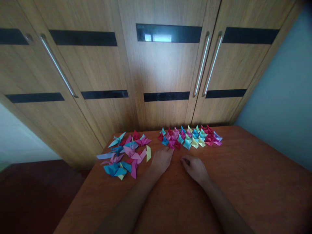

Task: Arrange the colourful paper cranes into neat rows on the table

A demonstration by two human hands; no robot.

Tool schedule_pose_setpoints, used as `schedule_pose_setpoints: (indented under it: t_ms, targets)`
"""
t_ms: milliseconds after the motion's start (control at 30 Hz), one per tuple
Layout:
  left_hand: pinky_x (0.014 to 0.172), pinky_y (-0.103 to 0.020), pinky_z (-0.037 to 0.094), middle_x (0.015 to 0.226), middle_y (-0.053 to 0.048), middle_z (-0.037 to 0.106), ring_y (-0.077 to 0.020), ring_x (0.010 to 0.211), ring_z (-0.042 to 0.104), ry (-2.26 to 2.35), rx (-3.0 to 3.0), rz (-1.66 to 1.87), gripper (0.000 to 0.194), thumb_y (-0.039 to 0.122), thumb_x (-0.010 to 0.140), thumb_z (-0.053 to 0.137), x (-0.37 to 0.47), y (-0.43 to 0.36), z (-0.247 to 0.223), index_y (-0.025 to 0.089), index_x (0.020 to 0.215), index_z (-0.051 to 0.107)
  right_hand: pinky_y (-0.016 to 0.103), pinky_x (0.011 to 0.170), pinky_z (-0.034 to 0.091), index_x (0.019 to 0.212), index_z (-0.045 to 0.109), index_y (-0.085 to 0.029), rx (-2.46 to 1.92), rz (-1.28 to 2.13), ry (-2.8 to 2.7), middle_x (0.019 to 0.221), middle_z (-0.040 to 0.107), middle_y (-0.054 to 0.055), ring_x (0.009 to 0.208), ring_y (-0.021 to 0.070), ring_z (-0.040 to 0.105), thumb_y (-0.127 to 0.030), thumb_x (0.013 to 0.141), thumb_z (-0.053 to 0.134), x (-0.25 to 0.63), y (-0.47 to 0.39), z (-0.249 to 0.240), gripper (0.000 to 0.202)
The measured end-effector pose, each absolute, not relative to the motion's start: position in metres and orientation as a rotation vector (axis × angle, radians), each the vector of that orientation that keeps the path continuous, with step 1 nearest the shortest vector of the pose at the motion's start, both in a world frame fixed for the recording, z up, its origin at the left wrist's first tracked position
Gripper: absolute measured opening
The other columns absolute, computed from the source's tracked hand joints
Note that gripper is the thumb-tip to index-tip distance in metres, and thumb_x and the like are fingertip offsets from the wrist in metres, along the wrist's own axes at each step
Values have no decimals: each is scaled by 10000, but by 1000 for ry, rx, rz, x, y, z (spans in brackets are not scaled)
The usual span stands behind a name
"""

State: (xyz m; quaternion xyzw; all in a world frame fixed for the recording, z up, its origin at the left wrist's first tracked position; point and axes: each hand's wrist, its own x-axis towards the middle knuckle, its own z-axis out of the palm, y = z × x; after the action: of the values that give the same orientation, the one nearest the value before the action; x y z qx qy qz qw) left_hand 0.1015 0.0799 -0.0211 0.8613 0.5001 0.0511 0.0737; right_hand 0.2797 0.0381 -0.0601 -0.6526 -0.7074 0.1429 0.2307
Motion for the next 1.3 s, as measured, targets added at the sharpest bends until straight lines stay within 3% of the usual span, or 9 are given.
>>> schedule_pose_setpoints:
  t_ms: [300, 1033, 1133, 1300]
  targets:
    - [774, -297, 472, 1019, -71, 622, -195, 919, 607, 1550, 2643, 266, 298, 258, 955, 297, 104, 89, -23, 210, 1015, 585, 221, 633, 364, 866, 655, -239, -1773, 385, -1955, 792, 672, 12, 711, 143, 599, -289, 872, 456, 281, 39, -63, 205]
    - [752, -296, 476, 1009, -64, 645, -201, 892, 623, 1611, 2587, 384, 254, 239, 923, 378, 110, 98, -23, 228, 1068, 586, 216, 609, 347, 842, 643, -233, -1776, 411, -1952, 763, 664, 4, 684, 134, 586, -274, 869, 460, 281, 38, -60, 189]
    - [802, -280, 469, 1072, -56, 634, -185, 950, 607, 1553, 2598, 465, 261, 233, 906, 423, 97, 83, -15, 236, 1127, 561, 217, 613, 343, 852, 641, -234, -1768, 394, -1960, 779, 667, 3, 700, 135, 589, -270, 870, 460, 281, 38, -61, 186]
    - [827, -282, 471, 969, -44, 667, -175, 912, 613, 1440, 2621, 628, 225, 244, 904, 423, 43, 41, 2, 218, 986, 630, 216, 598, 333, 842, 640, -234, -1776, 364, -1981, 768, 666, 2, 681, 131, 584, -276, 869, 458, 280, 37, -60, 188]
